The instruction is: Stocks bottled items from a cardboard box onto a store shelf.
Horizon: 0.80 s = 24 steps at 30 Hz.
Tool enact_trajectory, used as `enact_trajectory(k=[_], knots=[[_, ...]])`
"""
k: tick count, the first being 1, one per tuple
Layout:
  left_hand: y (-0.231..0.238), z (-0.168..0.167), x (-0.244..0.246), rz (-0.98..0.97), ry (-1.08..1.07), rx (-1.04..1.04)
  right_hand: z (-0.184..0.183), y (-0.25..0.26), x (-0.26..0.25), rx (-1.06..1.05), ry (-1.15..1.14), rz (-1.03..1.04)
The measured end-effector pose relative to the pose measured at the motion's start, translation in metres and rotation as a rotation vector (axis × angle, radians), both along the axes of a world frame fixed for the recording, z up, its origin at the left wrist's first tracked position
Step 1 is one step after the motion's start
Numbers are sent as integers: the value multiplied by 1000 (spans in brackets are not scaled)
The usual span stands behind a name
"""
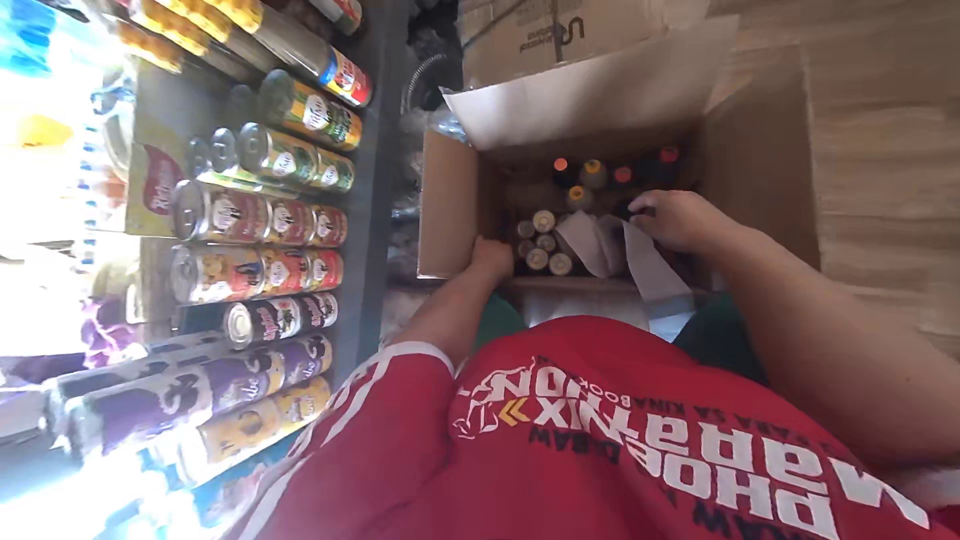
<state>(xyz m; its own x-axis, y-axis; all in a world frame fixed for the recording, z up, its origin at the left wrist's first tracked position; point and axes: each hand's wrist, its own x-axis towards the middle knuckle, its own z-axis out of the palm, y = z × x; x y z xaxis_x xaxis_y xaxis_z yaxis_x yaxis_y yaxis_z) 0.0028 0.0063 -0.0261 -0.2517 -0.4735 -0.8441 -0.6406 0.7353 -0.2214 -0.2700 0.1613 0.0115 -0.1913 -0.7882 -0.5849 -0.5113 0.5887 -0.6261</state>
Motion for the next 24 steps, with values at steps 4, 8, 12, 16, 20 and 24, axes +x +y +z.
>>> enact_trajectory(k=[4, 8, 12, 16, 20, 24], knots=[[-14, 39, -3, 158, 202, -106, 2, -2, 2, -18, -9, 23], [-33, 107, -12, 305, 409, -149, 10, -8, 0, 43, -29, 80], [-55, 188, -29, 246, 619, -244, 14, -9, 2, 37, -16, 70], [-84, 273, -50, 172, 735, -406, 15, -8, 0, 48, -8, 69], [-124, 336, -67, 184, 778, -561, 13, -10, -2, 71, -4, 55], [-168, 364, -75, 217, 846, -683, 13, -14, -1, 86, -11, 31]])
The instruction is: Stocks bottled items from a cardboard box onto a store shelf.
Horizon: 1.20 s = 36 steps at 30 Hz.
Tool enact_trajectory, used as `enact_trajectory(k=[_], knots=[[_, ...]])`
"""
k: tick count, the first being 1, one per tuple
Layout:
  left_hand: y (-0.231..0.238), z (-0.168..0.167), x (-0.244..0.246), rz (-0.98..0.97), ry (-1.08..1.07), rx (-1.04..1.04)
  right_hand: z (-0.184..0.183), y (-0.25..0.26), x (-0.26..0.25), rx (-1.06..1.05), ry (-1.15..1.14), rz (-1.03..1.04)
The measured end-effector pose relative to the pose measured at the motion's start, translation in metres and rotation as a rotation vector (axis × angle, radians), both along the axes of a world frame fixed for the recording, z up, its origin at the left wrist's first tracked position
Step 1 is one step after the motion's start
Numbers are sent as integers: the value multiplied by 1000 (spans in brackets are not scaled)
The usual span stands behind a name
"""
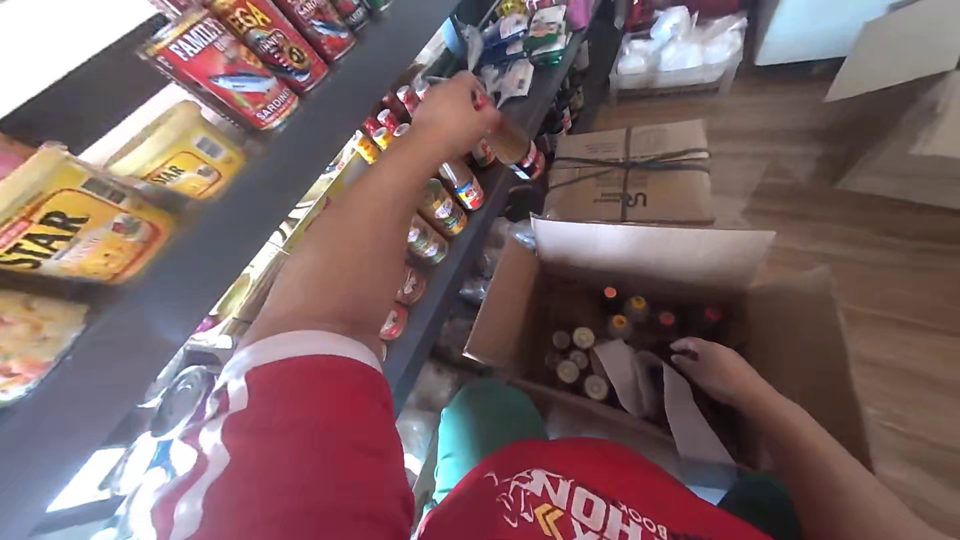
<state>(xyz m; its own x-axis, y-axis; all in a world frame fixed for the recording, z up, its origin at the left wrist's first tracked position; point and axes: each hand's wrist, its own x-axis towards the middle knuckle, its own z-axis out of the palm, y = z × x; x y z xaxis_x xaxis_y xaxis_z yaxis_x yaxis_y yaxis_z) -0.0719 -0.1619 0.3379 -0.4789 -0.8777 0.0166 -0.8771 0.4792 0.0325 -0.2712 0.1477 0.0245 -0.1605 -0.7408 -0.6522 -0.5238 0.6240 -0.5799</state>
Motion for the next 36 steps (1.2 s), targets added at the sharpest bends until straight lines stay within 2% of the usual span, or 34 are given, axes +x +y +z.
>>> enact_trajectory(k=[4, 8, 16, 28, 36], knots=[[-41, 9, 1, 71, 57, -35, -5, -1, -1, 6, -3, -1], [-70, 3, 8, 134, 124, -40, -9, -1, -2, 12, 1, -5], [-101, -17, 13, 233, 125, -48, -9, -2, 0, 36, 13, -17], [-143, -24, 51, 338, 318, 52, -14, -3, 1, 66, 15, -17], [-167, -36, 69, 380, 284, 14, -16, -3, 1, 85, 11, -10]])
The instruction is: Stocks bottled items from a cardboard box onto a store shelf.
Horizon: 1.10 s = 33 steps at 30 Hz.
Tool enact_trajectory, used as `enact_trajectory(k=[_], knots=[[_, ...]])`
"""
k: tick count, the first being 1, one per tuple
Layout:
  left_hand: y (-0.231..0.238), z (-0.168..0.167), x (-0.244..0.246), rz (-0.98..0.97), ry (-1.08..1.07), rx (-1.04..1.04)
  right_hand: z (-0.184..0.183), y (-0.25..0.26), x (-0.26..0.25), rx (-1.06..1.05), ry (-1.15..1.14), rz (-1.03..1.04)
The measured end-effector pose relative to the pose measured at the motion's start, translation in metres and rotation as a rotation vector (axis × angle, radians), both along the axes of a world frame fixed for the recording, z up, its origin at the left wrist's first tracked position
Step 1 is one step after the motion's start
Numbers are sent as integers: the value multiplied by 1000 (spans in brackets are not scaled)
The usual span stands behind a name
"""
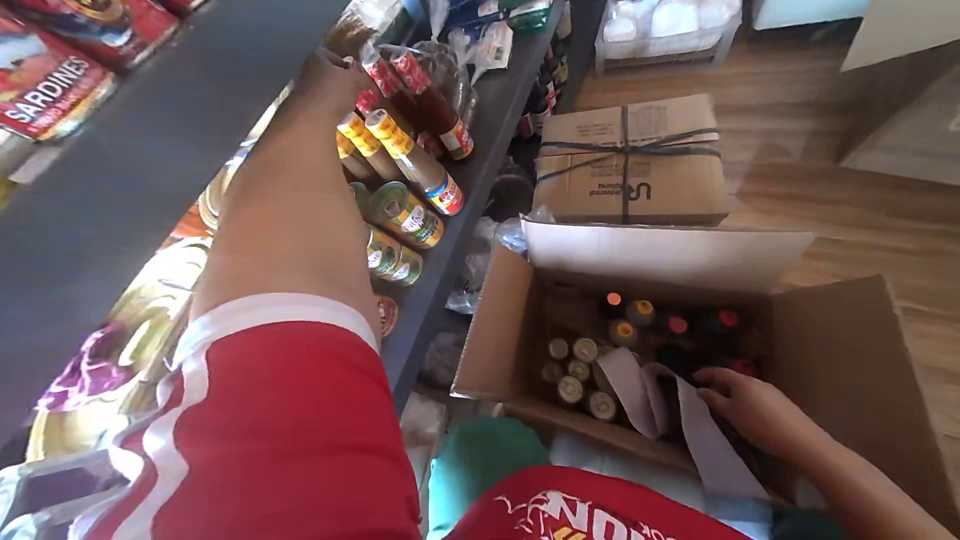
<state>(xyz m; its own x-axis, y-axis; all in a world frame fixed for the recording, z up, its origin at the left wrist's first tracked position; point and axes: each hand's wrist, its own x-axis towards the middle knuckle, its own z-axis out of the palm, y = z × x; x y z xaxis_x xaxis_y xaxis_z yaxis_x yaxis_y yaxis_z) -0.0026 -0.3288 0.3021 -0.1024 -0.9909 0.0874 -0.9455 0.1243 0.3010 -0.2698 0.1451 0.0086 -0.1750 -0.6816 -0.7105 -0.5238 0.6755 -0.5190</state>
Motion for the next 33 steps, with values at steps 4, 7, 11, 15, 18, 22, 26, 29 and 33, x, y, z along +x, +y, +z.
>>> enact_trajectory(k=[4, 7, 11, 15, 18, 22, 26, 29, 33], knots=[[-16, -4, 1, 30, -191, 2, -2, 2, 0, 7, 9, -10], [-24, -8, -2, 97, -269, 35, -2, 1, 0, 16, 5, -22], [-41, -17, 10, 52, -347, 34, -2, 0, 0, 42, 7, -28], [-48, -22, 8, 111, -327, 32, -4, 1, 0, 48, 14, -12], [-42, -15, 1, 130, -333, 109, -3, 2, 0, 33, 8, -8], [-48, -24, 16, 61, -136, 35, -1, 2, 0, 34, 12, 0], [0, -7, 7, -12, 26, -4, 7, 2, 2, 16, 13, 8], [57, 5, 4, -70, 38, -52, 12, 4, 3, -18, 13, 22], [171, -12, 22, -277, -27, -97, 14, 5, 3, -95, 43, 53]])
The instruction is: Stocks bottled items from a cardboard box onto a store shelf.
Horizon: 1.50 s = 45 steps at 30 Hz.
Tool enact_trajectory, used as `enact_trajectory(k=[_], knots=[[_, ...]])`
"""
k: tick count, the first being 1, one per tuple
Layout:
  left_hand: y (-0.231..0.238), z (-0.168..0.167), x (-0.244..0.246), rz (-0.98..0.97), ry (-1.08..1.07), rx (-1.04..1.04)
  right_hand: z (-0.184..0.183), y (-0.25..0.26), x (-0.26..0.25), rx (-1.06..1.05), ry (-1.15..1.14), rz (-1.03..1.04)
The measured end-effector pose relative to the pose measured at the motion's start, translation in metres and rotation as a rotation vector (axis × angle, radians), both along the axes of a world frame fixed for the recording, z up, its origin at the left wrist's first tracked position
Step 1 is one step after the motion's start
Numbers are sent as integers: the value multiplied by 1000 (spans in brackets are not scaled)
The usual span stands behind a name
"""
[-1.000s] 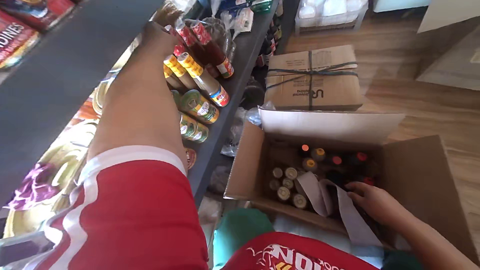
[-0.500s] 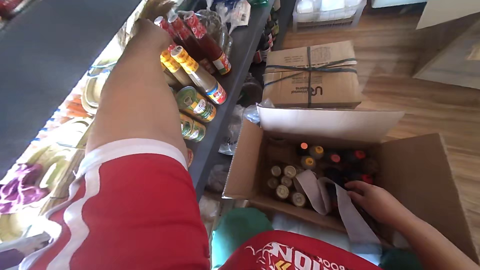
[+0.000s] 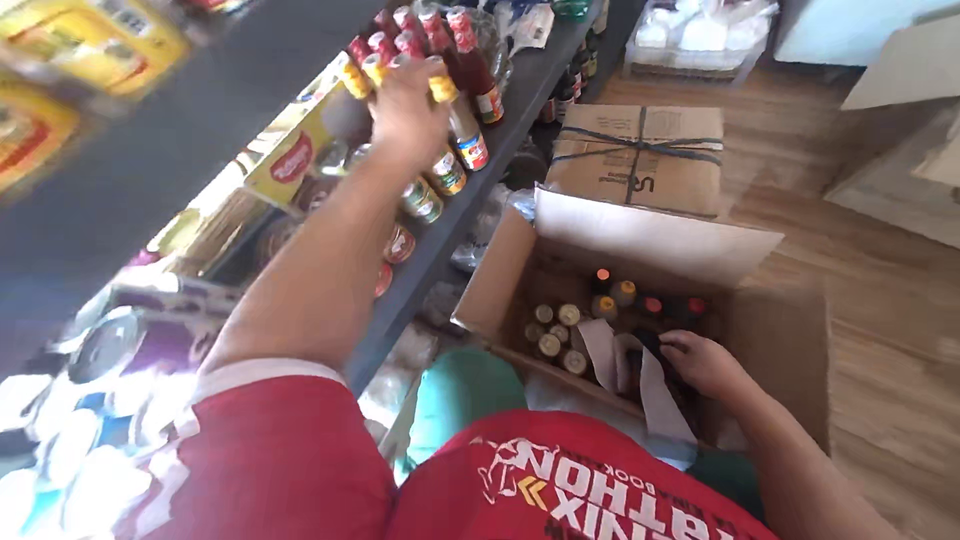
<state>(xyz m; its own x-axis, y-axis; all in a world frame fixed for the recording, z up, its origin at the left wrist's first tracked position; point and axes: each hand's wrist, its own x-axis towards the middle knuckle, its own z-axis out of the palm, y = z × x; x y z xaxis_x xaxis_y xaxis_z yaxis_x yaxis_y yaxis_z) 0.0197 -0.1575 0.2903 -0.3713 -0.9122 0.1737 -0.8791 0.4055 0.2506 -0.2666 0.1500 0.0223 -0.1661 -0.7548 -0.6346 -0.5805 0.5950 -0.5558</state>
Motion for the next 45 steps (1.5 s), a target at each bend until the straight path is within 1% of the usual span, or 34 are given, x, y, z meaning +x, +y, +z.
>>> enact_trajectory(k=[2, 4, 5, 6, 7, 8, 10, 11, 13, 14, 15, 17, 19, 21, 22, 24, 27, 30, 32, 34, 37, 38, 41, 44, 45], knots=[[65, -29, 27, -172, 14, -84, 3, 4, 2, -19, 18, 16], [125, -60, 62, -283, 51, -123, 4, 9, 4, -46, 46, 36], [154, -72, 82, -296, 78, -86, 4, 13, 4, -55, 61, 65], [184, -81, 102, -266, 102, 0, 4, 17, 3, -60, 76, 98], [212, -87, 121, -187, 115, 136, 2, 19, 1, -63, 90, 123], [238, -90, 138, -65, 94, 322, -1, 21, -1, -68, 99, 140], [282, -103, 174, 176, -65, 743, -9, 28, -5, -68, 102, 142], [303, -120, 195, 235, -175, 908, -14, 31, -8, -73, 91, 122], [344, -165, 240, 283, -405, 1154, -16, 36, -7, -55, 76, 67], [364, -185, 260, 313, -471, 1228, -15, 38, -6, -36, 73, 51], [381, -201, 276, 365, -498, 1259, -15, 40, -5, -24, 79, 41], [406, -222, 301, 542, -422, 1209, -16, 45, -4, -14, 102, 48], [414, -240, 322, 738, -244, 1029, -13, 50, 2, -14, 126, 28], [405, -253, 330, 870, -79, 824, -14, 54, 3, -18, 134, 12], [395, -255, 329, 877, -24, 758, -15, 55, 3, -16, 133, 9], [371, -265, 327, 845, -1, 668, -14, 58, 7, -3, 142, -5], [338, -279, 321, 808, -58, 631, -15, 61, 16, 43, 139, -47], [317, -276, 306, 878, -92, 615, -14, 63, 22, 85, 136, -35], [310, -274, 299, 924, -103, 644, -15, 64, 24, 95, 137, -17], [306, -278, 298, 961, -94, 629, -15, 64, 25, 104, 154, 8], [308, -289, 306, 989, -14, 526, -17, 63, 23, 111, 166, 34], [311, -291, 308, 974, -19, 514, -18, 62, 22, 111, 160, 34], [323, -286, 310, 902, -90, 559, -17, 58, 24, 92, 135, 14], [343, -292, 318, 826, -49, 546, -15, 54, 24, 60, 130, 44], [351, -290, 319, 818, -30, 532, -17, 53, 22, 51, 126, 57]])
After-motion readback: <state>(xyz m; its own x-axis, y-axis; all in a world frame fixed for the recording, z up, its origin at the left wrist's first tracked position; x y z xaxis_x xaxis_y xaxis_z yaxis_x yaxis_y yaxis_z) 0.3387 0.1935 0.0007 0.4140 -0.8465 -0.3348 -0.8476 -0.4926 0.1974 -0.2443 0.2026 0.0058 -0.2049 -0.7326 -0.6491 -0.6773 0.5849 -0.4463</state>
